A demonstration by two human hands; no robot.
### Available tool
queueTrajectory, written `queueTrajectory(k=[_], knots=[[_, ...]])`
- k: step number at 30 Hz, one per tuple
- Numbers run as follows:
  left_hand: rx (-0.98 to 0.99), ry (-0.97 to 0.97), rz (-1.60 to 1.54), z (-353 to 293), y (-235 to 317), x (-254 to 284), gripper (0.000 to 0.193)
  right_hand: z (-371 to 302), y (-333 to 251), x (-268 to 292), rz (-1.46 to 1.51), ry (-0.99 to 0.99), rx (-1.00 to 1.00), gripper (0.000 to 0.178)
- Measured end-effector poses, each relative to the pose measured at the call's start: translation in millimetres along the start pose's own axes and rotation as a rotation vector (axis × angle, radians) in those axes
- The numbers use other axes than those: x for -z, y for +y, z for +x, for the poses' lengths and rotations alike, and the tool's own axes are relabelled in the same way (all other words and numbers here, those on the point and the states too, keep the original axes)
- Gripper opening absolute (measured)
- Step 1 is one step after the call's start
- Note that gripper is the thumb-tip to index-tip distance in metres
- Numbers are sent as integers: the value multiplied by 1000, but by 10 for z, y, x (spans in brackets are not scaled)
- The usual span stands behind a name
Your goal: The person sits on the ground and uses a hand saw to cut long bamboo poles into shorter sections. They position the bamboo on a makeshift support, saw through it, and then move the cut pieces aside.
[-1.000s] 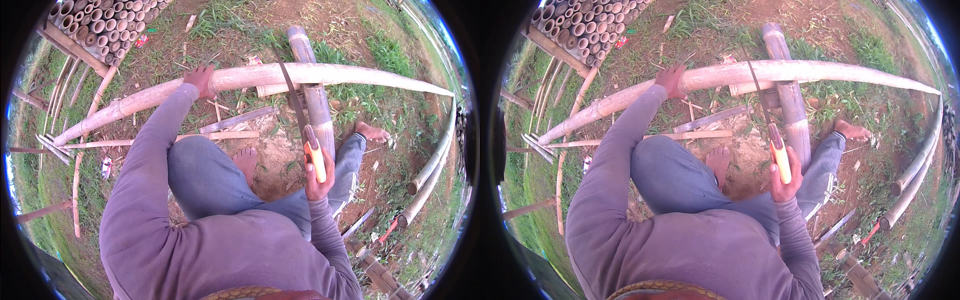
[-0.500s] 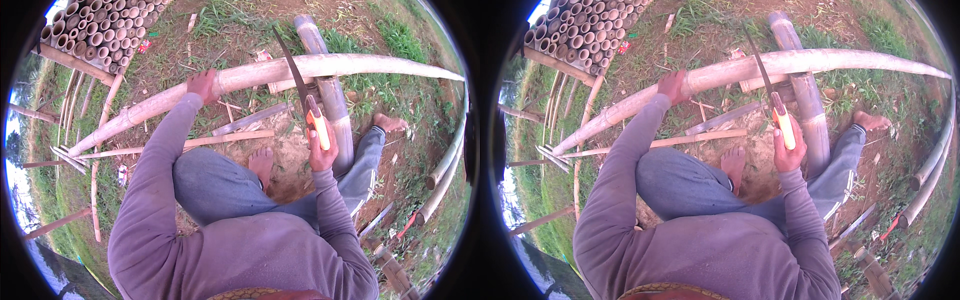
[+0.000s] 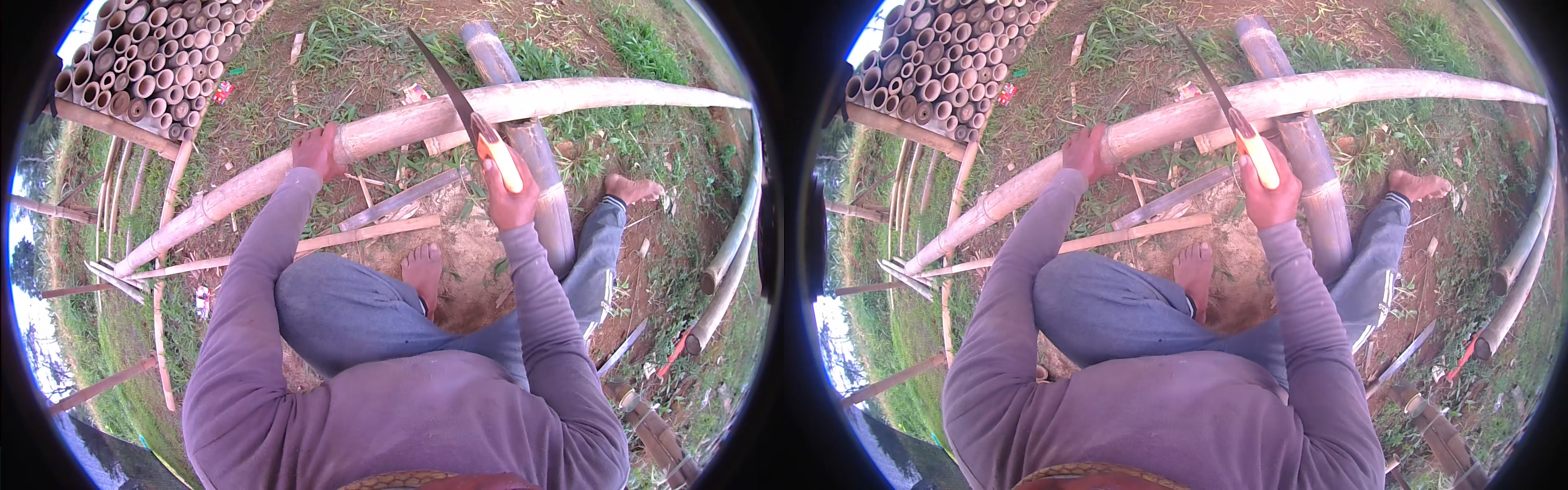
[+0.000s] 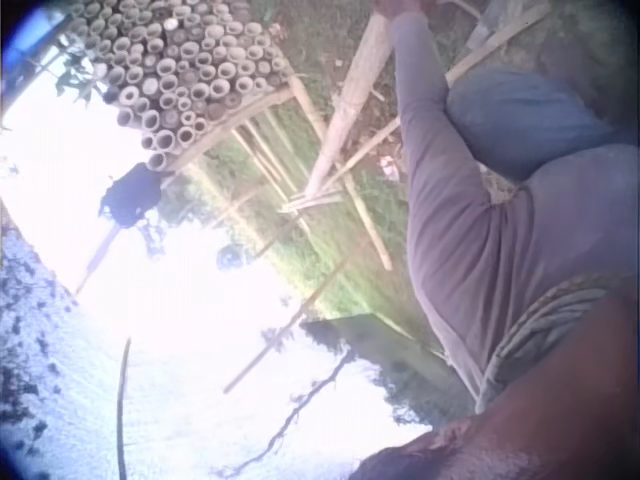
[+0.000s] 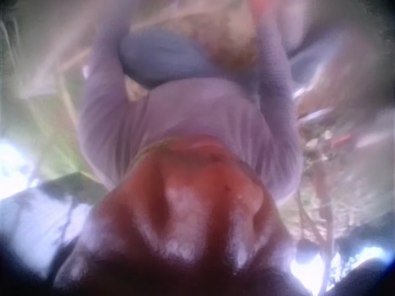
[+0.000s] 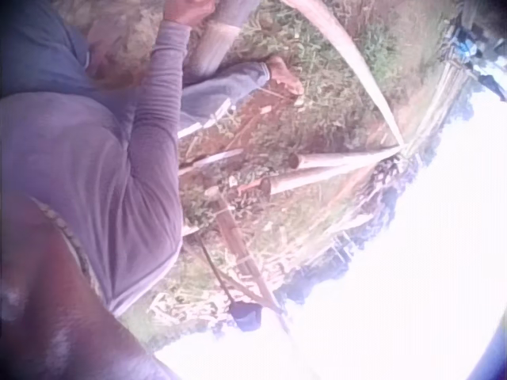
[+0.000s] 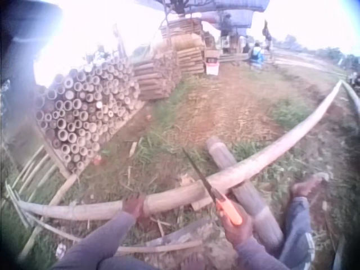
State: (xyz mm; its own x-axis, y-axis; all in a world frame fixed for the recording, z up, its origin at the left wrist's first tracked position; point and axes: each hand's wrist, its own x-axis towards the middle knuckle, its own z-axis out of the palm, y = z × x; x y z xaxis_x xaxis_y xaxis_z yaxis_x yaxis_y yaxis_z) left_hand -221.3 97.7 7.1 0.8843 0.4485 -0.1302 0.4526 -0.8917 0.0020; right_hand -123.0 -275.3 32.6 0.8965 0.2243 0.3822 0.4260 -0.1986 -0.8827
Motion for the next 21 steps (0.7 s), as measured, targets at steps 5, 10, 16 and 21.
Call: queueTrajectory(k=[5,10,16,21], knots=[[32,2,16,-1,-73,6,100,-312,-192,131,-23,-41,-21,47],[34,39,-2,-103,-154,-73,96,-1359,-404,924,-46,-115,-77,46],[21,52,-32,-4,45,-11,96,-224,-7,83,68,-12,-57,39],[53,34,-33,-63,-203,-100,109,-121,-176,-20,-3,-28,-97,50]])
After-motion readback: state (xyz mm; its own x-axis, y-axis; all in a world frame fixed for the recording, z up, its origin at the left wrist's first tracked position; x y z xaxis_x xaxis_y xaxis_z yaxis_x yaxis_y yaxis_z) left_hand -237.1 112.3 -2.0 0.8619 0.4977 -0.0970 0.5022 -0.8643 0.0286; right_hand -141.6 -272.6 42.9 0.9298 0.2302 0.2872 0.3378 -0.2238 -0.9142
